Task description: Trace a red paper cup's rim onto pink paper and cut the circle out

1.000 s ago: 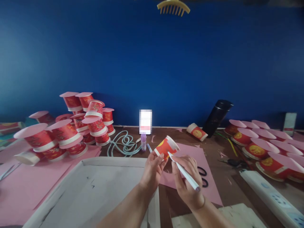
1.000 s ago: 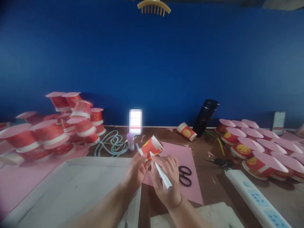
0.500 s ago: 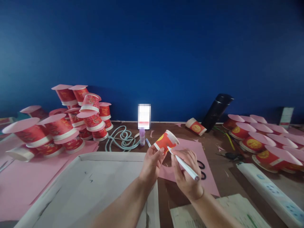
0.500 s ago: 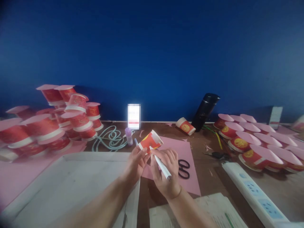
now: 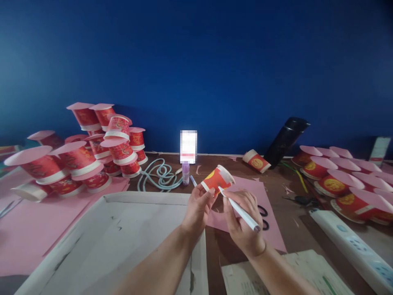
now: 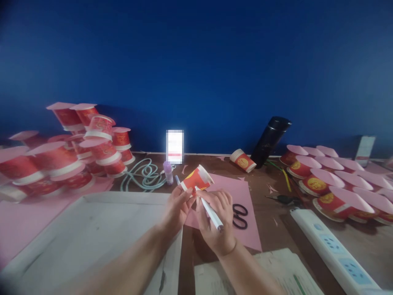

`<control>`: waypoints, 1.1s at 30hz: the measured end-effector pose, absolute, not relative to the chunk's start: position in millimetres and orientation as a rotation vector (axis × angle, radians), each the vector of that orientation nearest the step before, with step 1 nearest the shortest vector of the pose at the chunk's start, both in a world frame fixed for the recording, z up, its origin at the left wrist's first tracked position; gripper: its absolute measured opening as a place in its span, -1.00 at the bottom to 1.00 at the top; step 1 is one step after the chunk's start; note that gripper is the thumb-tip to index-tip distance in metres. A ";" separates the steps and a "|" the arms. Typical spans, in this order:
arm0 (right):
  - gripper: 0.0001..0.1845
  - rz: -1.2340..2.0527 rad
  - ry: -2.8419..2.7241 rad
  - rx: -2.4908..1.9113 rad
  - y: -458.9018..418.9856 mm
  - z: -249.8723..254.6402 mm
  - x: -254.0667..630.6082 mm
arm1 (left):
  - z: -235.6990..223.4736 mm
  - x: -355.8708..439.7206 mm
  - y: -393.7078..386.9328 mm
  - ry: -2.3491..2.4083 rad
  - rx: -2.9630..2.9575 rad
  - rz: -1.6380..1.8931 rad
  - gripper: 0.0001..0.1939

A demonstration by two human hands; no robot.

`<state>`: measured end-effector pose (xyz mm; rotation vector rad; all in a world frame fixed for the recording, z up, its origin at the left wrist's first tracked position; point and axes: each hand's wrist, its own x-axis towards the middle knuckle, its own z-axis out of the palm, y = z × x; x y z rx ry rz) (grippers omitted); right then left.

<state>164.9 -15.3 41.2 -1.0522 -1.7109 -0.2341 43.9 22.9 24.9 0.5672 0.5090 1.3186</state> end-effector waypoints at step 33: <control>-0.74 -0.302 -1.713 -1.125 -15.9 41.1 163.1 | 27.1 44.8 20.0 0.535 0.560 1.333 -0.61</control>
